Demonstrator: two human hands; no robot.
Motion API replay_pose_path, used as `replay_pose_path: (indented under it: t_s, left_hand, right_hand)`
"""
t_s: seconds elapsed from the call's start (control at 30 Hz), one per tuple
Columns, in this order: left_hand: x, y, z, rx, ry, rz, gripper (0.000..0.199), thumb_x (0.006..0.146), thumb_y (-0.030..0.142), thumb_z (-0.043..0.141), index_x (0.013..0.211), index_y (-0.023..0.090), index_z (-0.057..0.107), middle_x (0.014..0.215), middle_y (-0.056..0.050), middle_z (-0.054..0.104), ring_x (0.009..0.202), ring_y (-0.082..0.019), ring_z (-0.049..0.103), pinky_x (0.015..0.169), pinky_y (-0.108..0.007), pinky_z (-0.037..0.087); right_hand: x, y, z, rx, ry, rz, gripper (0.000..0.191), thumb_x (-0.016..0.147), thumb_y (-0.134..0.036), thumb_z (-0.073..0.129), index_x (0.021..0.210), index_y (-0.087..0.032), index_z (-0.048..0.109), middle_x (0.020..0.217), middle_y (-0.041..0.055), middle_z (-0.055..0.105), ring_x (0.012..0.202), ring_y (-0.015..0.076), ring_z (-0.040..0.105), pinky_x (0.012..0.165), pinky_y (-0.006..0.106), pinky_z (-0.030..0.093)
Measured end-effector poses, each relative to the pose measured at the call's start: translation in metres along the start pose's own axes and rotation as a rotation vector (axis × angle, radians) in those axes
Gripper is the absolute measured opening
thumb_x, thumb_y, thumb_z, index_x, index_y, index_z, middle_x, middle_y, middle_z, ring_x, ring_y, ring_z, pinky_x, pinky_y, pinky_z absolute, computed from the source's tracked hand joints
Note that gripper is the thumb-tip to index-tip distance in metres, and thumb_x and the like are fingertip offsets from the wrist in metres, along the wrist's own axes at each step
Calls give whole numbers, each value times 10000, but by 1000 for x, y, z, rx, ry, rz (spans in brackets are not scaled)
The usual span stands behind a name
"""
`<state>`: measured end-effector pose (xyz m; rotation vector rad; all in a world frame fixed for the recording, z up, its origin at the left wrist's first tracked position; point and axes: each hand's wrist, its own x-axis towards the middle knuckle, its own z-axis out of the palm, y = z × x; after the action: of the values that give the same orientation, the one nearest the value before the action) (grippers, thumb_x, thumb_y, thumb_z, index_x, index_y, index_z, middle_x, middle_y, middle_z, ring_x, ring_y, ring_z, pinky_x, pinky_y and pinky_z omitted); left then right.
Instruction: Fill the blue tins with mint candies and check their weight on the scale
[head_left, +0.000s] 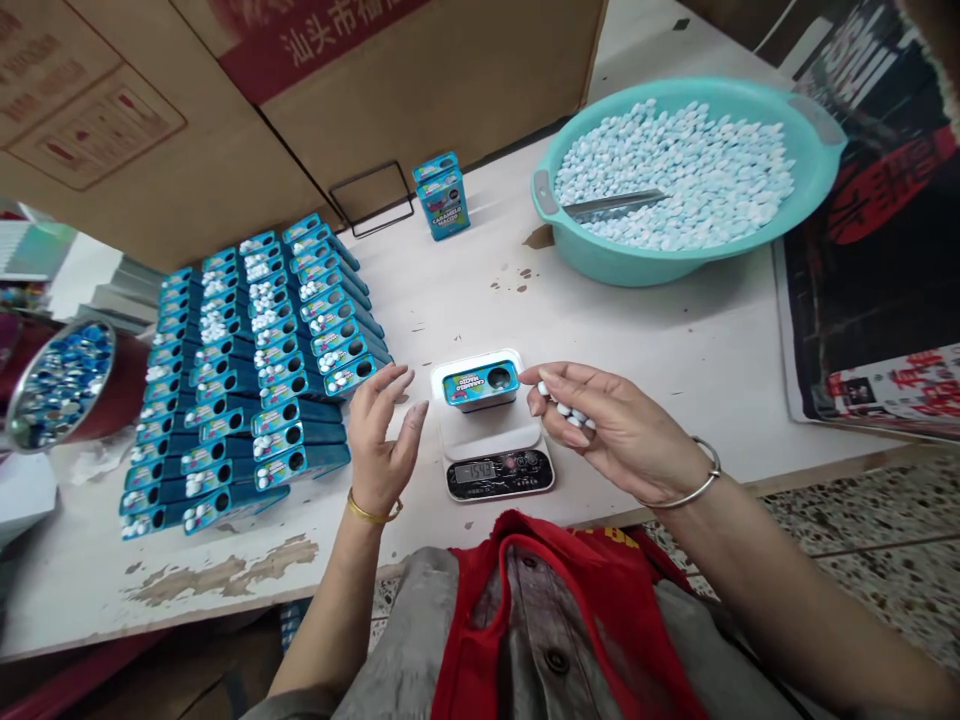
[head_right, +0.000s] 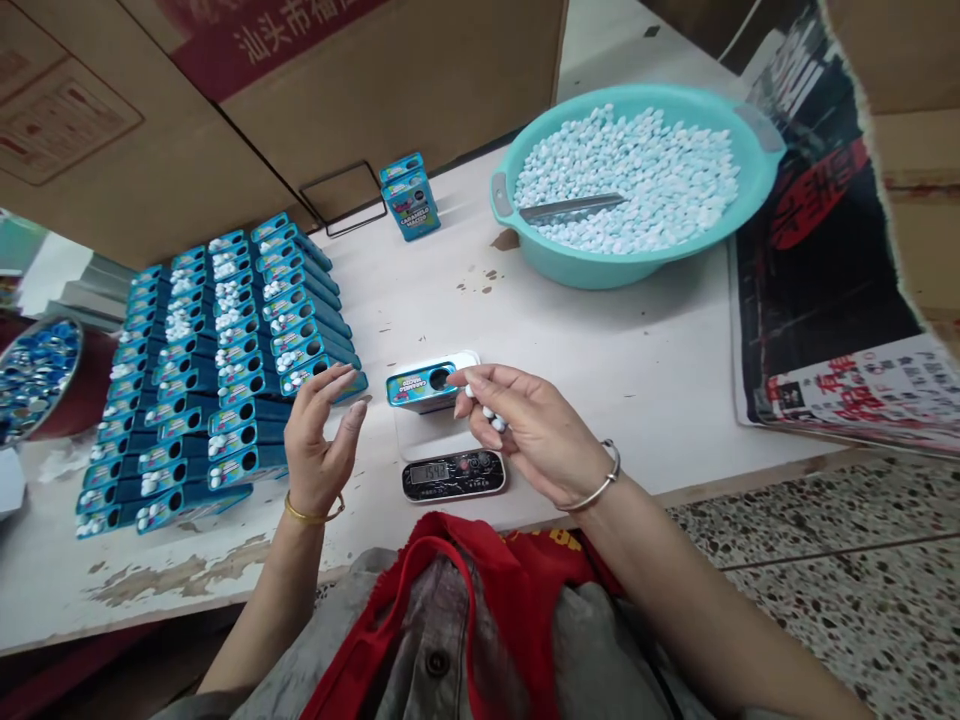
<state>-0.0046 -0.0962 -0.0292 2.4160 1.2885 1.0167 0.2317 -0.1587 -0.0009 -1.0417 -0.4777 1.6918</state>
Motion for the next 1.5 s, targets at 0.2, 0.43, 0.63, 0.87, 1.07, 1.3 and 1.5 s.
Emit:
replay_pose_path:
  t_s: [0.2,0.43,0.63,0.87,1.07,1.3,1.5]
  left_hand:
    - [-5,-6,-3,14,17,-47,268,903,294,546,1152,207,594,1149,-88,611,1097,-202,573,965,-413,474]
    - [-5,-5,3,-40,-5,-29,252,902,269,548,1139,200,597,1121,-86,622,1068,-193,581,942,-390,479]
    - [-2,-1,5,-62,-4,0,252,892,237,563,1138,197,598,1112,-87,621,1062,-198,584,931,-385,474]
    - [-2,-4,5,-59,-28,-8,248,898,251,552,1140,211,592,1107,-84,620,1054,-200,584,921,-385,473]
    - [8,6,9,-60,-168,99,478,861,391,596,1299,238,479,1221,-106,556,1138,-242,528,954,-409,435]
    - [85,4,21,100,-461,304,325,908,375,514,1166,179,534,963,-83,618,877,-218,550,778,-350,456]
    - [213,-52,64,379,-368,146,307,850,277,588,1131,156,565,1084,-107,590,972,-240,545,854,-355,441]
  right_hand:
    - [-3,6,-7,0,97,7,193,772,-337,694,884,-180,697,759,18,574,482,39,308,429,230,243]
    - [-3,6,-5,-12,95,3,162,806,-303,664,895,-171,691,767,17,589,471,26,330,438,223,248]
    - [18,-10,15,-156,25,-43,198,856,-255,592,986,-129,671,707,16,615,424,24,360,433,228,225]
    - [31,-6,16,-218,-1,-14,265,833,-282,643,1036,-113,662,584,-9,606,366,18,338,399,229,185]
    - [34,-8,16,-214,-16,-30,308,814,-309,664,1070,-136,663,548,-30,578,351,25,328,397,236,156]
    - [28,-1,-11,-31,49,-30,319,772,-420,701,950,-156,675,680,-14,571,419,1,312,432,200,180]
    - [24,27,-46,133,200,57,333,731,-467,734,888,-176,696,721,8,554,451,12,292,438,191,235]
